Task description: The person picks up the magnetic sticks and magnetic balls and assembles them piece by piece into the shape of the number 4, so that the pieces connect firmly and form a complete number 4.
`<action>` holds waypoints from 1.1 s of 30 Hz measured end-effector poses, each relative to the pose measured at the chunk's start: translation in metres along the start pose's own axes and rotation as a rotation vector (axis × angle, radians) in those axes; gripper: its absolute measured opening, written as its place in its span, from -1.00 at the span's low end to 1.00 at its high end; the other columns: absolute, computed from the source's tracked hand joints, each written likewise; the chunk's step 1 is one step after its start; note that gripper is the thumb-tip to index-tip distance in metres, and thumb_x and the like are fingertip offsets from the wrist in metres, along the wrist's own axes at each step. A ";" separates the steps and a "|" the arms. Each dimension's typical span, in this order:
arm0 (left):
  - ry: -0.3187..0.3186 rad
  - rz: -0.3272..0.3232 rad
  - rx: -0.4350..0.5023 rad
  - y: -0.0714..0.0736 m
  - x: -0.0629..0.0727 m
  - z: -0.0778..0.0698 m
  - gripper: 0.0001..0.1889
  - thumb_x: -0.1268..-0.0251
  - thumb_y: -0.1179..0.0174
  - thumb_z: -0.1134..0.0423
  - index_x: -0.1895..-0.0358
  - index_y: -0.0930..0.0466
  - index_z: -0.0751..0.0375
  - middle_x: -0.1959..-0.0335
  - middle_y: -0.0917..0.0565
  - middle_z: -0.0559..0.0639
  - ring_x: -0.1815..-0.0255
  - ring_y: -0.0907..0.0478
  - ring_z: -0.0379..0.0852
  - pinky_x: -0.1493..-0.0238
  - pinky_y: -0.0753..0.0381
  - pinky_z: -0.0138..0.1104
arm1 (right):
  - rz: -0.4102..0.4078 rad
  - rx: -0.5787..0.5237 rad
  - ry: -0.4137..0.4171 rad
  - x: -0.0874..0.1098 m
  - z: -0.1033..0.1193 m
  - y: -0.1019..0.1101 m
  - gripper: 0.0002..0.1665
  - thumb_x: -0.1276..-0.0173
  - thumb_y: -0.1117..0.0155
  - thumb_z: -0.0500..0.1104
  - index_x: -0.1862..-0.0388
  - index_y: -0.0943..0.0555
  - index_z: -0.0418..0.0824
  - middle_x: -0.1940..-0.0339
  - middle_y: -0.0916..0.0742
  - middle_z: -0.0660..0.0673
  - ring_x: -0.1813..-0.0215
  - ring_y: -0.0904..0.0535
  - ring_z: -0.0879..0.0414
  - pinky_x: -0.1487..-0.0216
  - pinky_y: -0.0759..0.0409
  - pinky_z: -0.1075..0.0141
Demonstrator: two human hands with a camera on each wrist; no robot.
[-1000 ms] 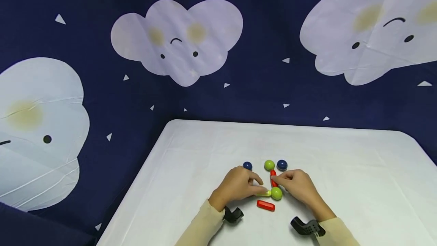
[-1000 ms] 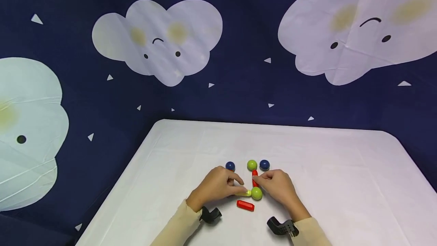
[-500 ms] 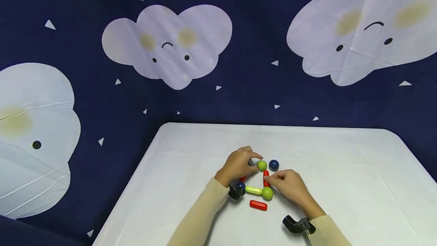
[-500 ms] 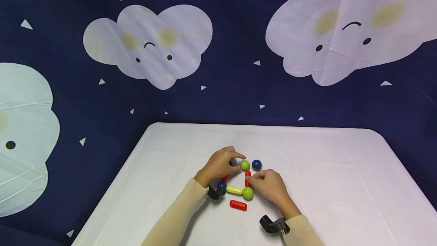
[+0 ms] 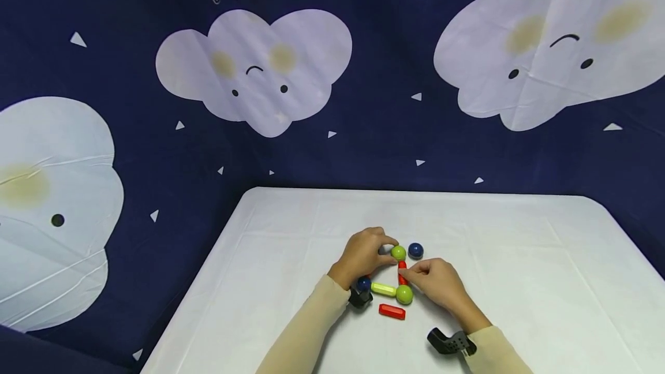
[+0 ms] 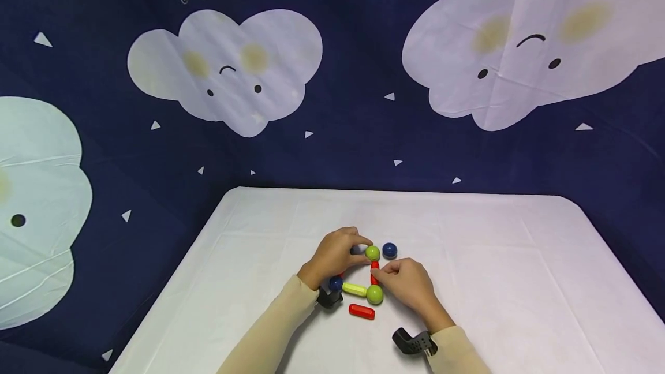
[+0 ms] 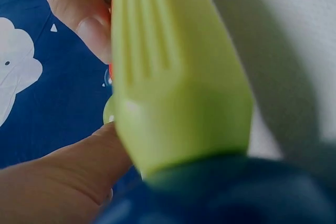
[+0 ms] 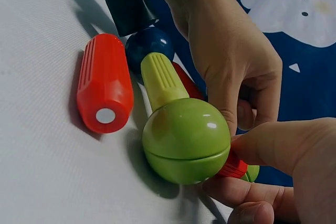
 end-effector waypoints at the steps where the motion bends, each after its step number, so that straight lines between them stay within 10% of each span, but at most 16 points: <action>1: -0.006 -0.001 -0.004 0.000 0.001 -0.001 -0.59 -0.13 -0.52 -0.09 -0.04 -0.80 -0.09 0.32 -0.63 -0.21 0.42 -0.35 -0.36 0.37 -0.34 -0.54 | 0.000 0.000 0.000 0.000 0.000 -0.001 -0.70 -0.30 -0.47 0.15 0.43 -0.81 -0.02 0.58 -0.66 0.07 0.42 -0.44 0.13 0.35 -0.33 0.24; 16: -0.036 -0.049 0.065 0.004 0.022 0.005 -0.57 -0.16 -0.52 -0.03 -0.09 -0.78 -0.04 0.34 -0.64 -0.18 0.42 -0.35 -0.37 0.29 -0.34 -0.48 | -0.001 0.033 0.013 0.001 0.003 -0.014 -0.73 -0.31 -0.46 0.12 0.45 -0.81 -0.01 0.63 -0.62 0.09 0.45 -0.44 0.14 0.36 -0.33 0.23; 27: 0.147 -0.116 0.405 0.012 0.101 0.032 -0.72 -0.23 -0.46 -0.09 0.10 -0.77 -0.06 0.43 -0.52 -0.18 0.40 -0.38 -0.32 0.38 -0.38 -0.45 | -0.004 0.070 -0.001 0.002 0.004 -0.009 -0.69 -0.33 -0.43 0.17 0.38 -0.81 -0.03 0.54 -0.66 0.09 0.39 -0.46 0.11 0.31 -0.34 0.22; 33: 0.120 -0.136 0.435 0.011 0.110 0.025 -0.67 -0.12 -0.54 -0.07 0.08 -0.72 -0.12 0.41 -0.50 -0.17 0.36 -0.39 -0.31 0.35 -0.36 -0.48 | -0.060 0.077 0.005 0.001 0.001 -0.002 -0.65 -0.34 -0.41 0.20 0.35 -0.81 -0.04 0.50 -0.68 0.09 0.39 -0.48 0.12 0.31 -0.36 0.23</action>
Point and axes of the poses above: each hand's wrist, its own x-axis away from the middle knuckle, its own y-axis out of the back of the hand, z = x × y, the point moved 9 cm from there along -x, towards the middle knuckle
